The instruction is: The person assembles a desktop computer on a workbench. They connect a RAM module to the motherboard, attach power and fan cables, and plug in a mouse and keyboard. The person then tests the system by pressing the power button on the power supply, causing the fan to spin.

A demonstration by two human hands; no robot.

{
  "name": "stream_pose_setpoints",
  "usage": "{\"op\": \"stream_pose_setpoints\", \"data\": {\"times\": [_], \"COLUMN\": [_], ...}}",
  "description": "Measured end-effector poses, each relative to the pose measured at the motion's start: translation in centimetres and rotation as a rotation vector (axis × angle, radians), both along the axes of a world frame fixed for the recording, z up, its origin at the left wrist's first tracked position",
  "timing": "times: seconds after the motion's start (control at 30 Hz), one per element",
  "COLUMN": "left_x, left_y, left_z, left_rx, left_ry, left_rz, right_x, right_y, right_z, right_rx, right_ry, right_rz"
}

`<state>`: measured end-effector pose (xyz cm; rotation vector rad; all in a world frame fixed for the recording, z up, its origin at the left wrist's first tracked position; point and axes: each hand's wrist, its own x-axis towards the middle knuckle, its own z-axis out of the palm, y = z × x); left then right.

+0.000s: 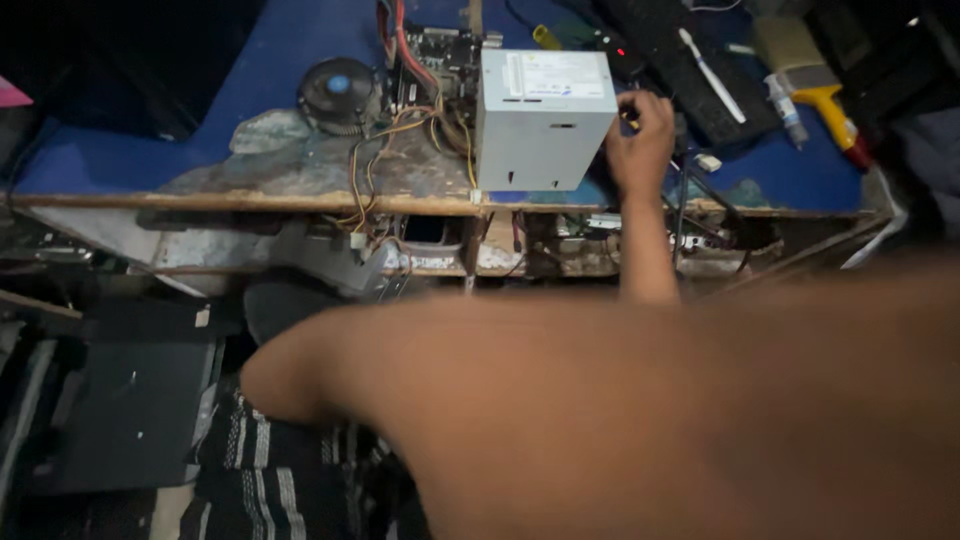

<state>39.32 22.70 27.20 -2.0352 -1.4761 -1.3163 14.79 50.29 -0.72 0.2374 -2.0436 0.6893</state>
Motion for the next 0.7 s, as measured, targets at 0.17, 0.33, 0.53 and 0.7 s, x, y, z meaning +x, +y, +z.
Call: {"op": "stream_pose_setpoints", "data": {"times": [0.17,0.33,0.53,0.7], "left_x": [-11.8,-23.6,-25.9,-27.3], "left_y": [-5.3,-12.4,-15.8,-16.3], "left_z": [-7.8,-18.2,-22.2,-22.5], "left_rx": [0.213,0.306,0.505,0.426], "left_ry": [-0.062,-0.175,-0.612,-0.697], "left_rz": [0.417,1.274,1.212,1.129], "right_x": [0.7,1.6,1.4,0.1], "right_y": [-0.4,-1.3,-2.1,-2.5], "right_z": [1.0,2.3,2.6,4.0], "right_rx": [0.072,0.093,0.083,-0.002], "right_ry": [-0.038,-0.096,-0.059,-0.022], "right_rz": [0.032,0.079,0.022,0.062]}}
